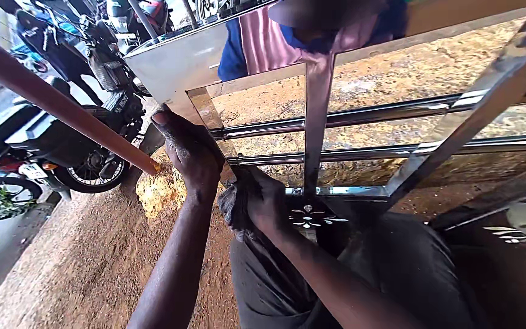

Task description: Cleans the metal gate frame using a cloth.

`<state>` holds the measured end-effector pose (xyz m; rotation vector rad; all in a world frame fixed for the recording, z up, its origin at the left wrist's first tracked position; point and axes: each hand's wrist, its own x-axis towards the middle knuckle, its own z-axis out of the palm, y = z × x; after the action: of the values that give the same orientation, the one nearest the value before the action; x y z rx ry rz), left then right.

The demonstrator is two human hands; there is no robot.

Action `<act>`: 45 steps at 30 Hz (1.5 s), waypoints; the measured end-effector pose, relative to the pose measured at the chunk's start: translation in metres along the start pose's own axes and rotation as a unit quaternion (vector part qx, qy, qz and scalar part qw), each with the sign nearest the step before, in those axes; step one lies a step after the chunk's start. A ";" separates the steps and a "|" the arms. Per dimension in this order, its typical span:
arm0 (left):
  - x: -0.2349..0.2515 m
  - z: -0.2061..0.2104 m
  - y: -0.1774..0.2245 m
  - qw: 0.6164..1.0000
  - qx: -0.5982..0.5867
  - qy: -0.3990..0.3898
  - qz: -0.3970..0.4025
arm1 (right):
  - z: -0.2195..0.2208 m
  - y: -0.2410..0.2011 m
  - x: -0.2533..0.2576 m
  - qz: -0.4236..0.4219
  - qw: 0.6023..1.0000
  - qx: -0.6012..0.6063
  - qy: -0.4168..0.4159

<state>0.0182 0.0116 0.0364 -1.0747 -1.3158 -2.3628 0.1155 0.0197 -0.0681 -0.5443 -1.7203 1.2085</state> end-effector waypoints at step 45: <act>-0.008 -0.024 0.007 0.985 0.170 -0.029 -0.023 | -0.006 -0.021 0.001 0.004 0.925 -0.285 -0.252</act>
<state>0.0157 -0.0129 0.0278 -1.0212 -1.7031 -2.0452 0.1229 0.0146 -0.0483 -0.6093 -2.5453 0.8801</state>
